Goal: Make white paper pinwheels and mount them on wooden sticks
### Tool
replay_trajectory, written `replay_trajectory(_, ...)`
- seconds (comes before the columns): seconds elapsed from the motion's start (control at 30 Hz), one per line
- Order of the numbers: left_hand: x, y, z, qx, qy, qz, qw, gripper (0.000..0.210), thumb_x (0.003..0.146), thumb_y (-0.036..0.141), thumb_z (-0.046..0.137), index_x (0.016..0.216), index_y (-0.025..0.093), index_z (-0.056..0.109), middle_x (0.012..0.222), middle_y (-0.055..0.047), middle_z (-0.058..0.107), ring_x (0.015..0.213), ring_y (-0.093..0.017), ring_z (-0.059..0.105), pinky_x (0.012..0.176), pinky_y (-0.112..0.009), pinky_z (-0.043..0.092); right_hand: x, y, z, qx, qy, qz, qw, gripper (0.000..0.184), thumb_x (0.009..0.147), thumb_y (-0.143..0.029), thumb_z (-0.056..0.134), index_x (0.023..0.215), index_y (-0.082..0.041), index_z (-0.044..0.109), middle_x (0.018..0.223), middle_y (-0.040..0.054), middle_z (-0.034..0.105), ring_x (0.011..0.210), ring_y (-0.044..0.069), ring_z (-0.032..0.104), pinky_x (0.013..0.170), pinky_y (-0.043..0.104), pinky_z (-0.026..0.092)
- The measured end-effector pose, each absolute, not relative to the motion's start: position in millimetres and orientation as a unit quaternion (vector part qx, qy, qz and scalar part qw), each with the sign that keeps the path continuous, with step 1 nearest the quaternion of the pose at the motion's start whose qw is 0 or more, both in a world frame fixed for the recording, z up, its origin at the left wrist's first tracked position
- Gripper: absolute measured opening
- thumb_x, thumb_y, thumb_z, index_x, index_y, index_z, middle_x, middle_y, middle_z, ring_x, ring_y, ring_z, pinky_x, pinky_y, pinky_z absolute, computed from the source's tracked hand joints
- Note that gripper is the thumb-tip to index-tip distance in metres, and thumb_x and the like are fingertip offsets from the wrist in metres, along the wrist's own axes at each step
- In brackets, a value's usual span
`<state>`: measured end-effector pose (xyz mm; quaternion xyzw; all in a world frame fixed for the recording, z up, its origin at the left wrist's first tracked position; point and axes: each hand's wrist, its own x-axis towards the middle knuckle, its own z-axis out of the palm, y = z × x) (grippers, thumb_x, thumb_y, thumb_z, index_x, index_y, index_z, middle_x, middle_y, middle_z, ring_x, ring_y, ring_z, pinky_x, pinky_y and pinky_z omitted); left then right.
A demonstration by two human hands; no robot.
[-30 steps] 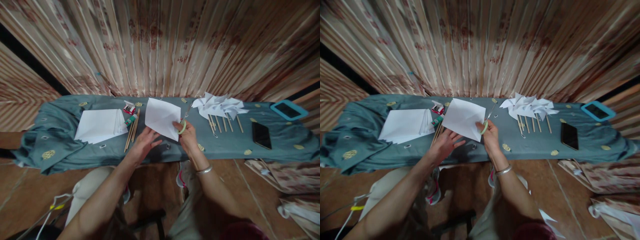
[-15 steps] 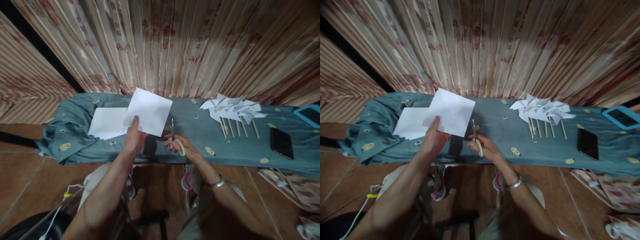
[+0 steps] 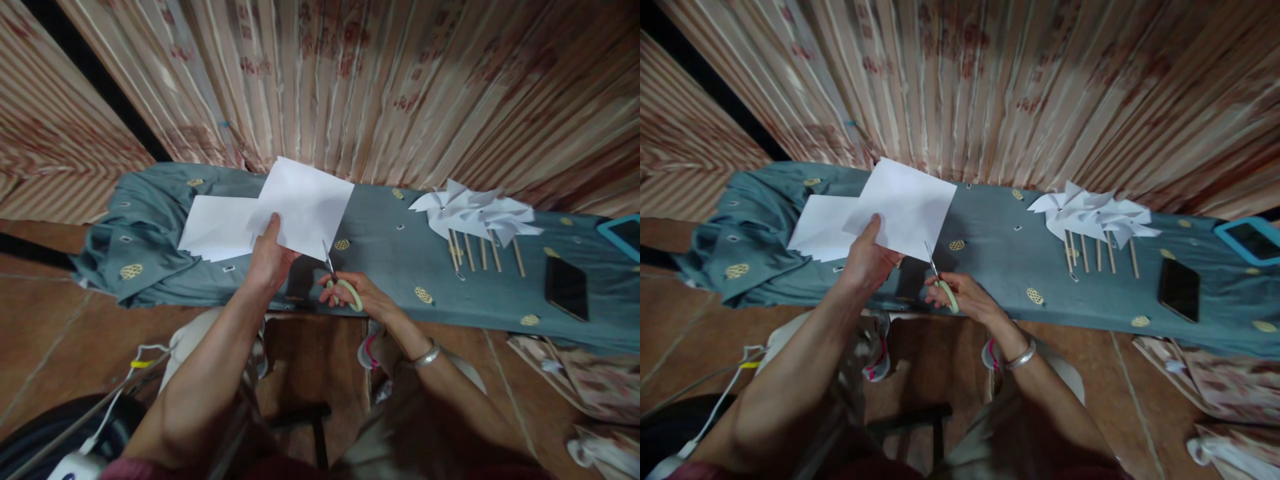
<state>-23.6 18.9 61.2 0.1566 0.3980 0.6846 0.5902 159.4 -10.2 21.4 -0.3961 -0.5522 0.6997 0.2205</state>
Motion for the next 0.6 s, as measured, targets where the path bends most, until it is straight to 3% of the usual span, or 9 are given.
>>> replay_trajectory(0.6, -22.2, 17.2, 62.4, 0.175, 0.403, 0.675, 0.593, 0.036, 0.098, 0.027, 0.045, 0.13, 0.014, 0.054, 0.126, -0.014, 0.068, 0.118, -0.028, 0.063, 0.096, -0.044, 0.054, 157.8, -9.0, 21.3, -0.391, -0.562, 0.698, 0.212, 0.06, 0.069, -0.064, 0.074, 0.103, -0.015, 0.065, 0.085, 0.0066, 0.073, 0.066, 0.012, 0.06, 0.063, 0.026, 0.047)
